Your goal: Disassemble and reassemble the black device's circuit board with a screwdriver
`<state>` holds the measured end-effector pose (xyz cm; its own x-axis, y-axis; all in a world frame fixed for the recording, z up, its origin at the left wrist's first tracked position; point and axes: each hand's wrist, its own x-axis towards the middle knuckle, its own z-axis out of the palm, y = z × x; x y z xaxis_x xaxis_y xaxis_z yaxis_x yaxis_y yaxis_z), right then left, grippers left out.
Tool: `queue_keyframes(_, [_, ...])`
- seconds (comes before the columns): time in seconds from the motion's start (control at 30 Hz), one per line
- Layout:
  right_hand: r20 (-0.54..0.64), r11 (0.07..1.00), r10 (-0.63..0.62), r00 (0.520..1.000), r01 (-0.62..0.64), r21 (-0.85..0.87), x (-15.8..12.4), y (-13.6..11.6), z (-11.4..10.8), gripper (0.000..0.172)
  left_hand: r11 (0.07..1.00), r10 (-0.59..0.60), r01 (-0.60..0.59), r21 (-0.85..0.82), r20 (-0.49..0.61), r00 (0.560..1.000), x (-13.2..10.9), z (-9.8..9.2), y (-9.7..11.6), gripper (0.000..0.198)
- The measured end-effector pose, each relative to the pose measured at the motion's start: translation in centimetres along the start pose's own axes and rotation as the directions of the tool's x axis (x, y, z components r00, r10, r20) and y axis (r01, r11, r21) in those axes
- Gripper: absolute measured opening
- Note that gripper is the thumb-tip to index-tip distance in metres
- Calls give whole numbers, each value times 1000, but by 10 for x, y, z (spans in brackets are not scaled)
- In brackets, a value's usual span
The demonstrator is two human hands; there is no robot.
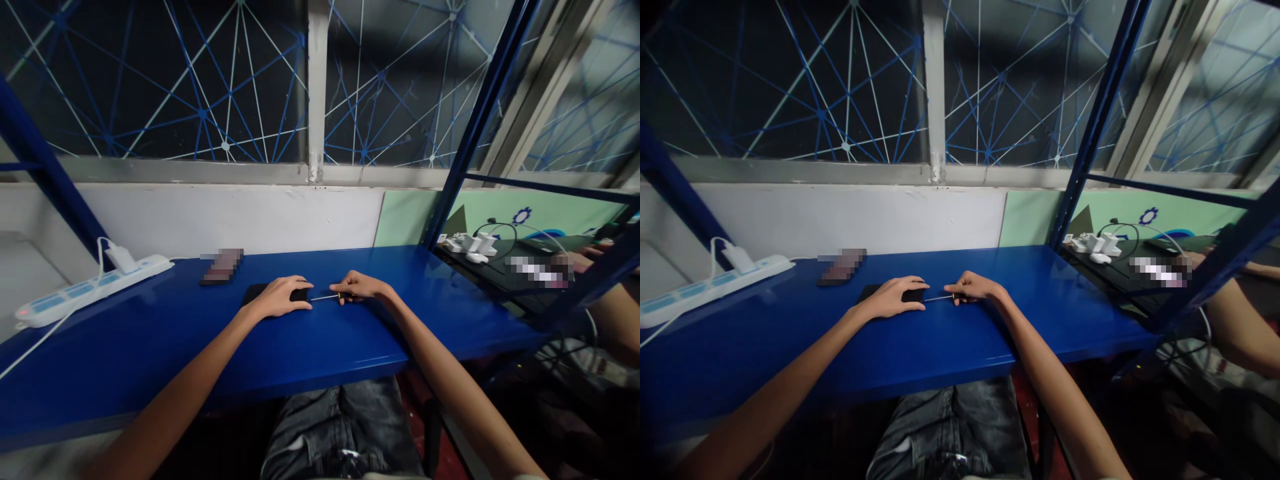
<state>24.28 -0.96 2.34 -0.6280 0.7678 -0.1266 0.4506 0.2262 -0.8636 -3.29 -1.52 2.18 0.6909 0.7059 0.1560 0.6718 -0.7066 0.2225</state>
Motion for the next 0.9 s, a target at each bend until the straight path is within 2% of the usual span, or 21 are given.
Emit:
queue_keyframes(0.2, [-25, 1000, 19, 1000, -20, -7, -3, -5, 0, 49, 1000, -2, 2, 1, -4, 1000, 0, 0, 0, 64])
queue_keyframes(0.37, [-24, 995, -93, 995, 93, -29, -4, -5, -7, 36, 1000, 0, 0, -6, 4, 1000, 0, -2, 1, 64])
queue_keyframes(0.57, [-76, 994, -73, 994, 78, 74, 0, -2, -8, 42, 1000, 8, -8, 0, -2, 1000, 0, -1, 1, 63])
queue_keyframes(0.67, [-84, 997, -71, 994, 69, -26, -2, -4, -7, 47, 1000, 10, -10, 6, -14, 1000, -1, 0, 1, 62])
queue_keyframes(0.77, [-89, 981, -125, 988, 110, -159, -5, -3, -5, 48, 1000, 7, -7, 18, -37, 999, -2, 2, 2, 64])
queue_keyframes(0.83, [-54, 972, -178, 982, 167, -166, -7, 0, -3, 39, 999, 9, -7, 36, -49, 999, -3, 4, 3, 67])
queue_keyframes(0.9, [-69, 974, -198, 978, 189, -128, -7, 6, 0, 41, 998, 13, -10, 63, -52, 999, -4, 6, 3, 67])
